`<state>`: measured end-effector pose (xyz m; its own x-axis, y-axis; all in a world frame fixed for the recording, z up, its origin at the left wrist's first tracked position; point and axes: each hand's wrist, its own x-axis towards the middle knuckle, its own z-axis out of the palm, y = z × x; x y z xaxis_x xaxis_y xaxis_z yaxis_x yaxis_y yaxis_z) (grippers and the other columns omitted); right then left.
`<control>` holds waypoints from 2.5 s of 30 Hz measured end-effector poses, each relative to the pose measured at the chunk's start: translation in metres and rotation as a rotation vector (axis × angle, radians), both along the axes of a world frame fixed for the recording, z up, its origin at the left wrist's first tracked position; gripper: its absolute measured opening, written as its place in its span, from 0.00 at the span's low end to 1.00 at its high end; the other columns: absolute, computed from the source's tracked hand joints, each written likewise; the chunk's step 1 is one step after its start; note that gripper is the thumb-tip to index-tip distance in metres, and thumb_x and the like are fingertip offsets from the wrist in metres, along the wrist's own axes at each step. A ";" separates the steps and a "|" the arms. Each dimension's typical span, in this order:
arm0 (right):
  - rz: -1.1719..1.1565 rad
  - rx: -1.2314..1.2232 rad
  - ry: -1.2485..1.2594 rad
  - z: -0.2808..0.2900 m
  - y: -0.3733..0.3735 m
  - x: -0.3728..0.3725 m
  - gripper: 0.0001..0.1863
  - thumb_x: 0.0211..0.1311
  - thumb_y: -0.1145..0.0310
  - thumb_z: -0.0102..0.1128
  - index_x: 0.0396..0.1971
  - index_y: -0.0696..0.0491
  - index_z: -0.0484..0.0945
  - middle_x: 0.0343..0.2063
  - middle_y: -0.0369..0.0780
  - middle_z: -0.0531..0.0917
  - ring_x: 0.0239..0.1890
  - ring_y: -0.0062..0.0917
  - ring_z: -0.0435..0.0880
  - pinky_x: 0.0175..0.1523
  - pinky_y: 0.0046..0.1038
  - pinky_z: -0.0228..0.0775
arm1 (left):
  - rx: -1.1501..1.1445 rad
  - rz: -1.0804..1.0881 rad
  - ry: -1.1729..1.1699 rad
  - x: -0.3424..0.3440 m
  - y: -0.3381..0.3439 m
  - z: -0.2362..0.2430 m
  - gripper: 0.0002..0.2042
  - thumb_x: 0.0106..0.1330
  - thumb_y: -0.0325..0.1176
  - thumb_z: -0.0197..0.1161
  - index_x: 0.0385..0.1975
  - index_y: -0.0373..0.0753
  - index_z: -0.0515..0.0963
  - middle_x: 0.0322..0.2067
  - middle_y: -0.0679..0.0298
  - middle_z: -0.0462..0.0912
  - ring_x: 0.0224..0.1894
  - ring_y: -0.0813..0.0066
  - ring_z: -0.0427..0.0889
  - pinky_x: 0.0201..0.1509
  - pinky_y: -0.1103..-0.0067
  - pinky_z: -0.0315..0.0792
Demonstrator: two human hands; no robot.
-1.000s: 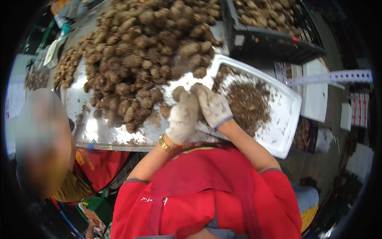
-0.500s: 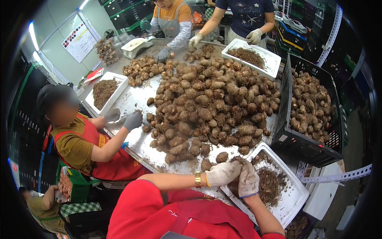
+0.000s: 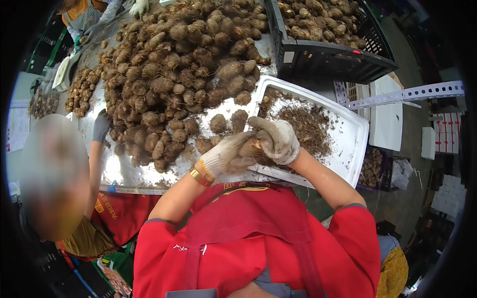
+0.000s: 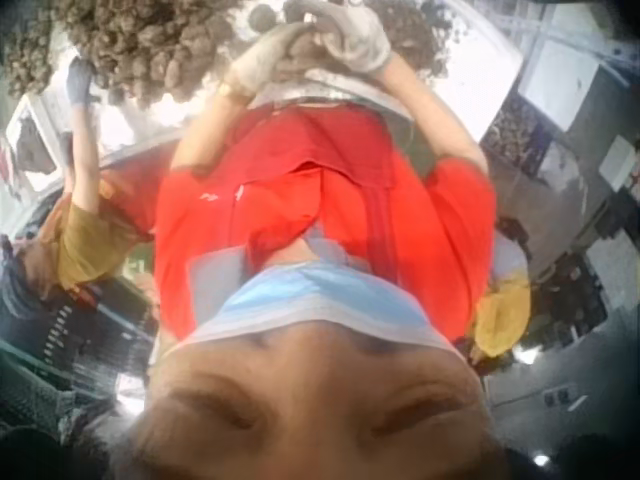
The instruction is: The person peels root vegetables by hand, removing the outer skin and placing the cleaned produce into a white tray. They work continuously at a table alongside another worker, handling the vegetables one at a time.
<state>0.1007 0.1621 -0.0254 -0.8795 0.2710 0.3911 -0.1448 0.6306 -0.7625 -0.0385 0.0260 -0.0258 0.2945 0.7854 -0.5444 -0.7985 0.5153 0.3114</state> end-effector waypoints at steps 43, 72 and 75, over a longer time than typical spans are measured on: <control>-0.393 -0.366 -0.364 0.037 -0.044 0.011 0.12 0.58 0.68 0.61 0.41 0.56 0.81 0.35 0.42 0.83 0.37 0.24 0.83 0.43 0.24 0.75 | 0.189 0.129 1.296 0.015 -0.027 -0.026 0.13 0.62 0.31 0.57 0.45 0.33 0.72 0.48 0.48 0.76 0.50 0.60 0.77 0.46 0.71 0.74; -0.395 -0.554 -0.487 0.022 -0.039 0.014 0.13 0.60 0.70 0.59 0.42 0.60 0.79 0.34 0.39 0.84 0.36 0.18 0.80 0.44 0.22 0.74 | 0.405 0.130 1.658 0.016 -0.042 -0.064 0.14 0.73 0.40 0.46 0.47 0.38 0.71 0.31 0.65 0.76 0.30 0.79 0.77 0.31 0.79 0.73; -0.431 -0.613 -0.486 0.029 -0.036 0.013 0.12 0.60 0.69 0.59 0.41 0.58 0.80 0.34 0.40 0.84 0.36 0.18 0.80 0.43 0.21 0.74 | 0.478 0.055 1.776 0.013 -0.033 -0.056 0.17 0.69 0.40 0.50 0.51 0.35 0.68 0.39 0.58 0.73 0.36 0.71 0.72 0.37 0.78 0.66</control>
<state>0.1138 0.1257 0.0031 -0.6840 0.6552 -0.3207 0.4376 0.0168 -0.8990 -0.0257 -0.0073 -0.0819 -0.3381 0.9359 0.0987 0.5860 0.1273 0.8003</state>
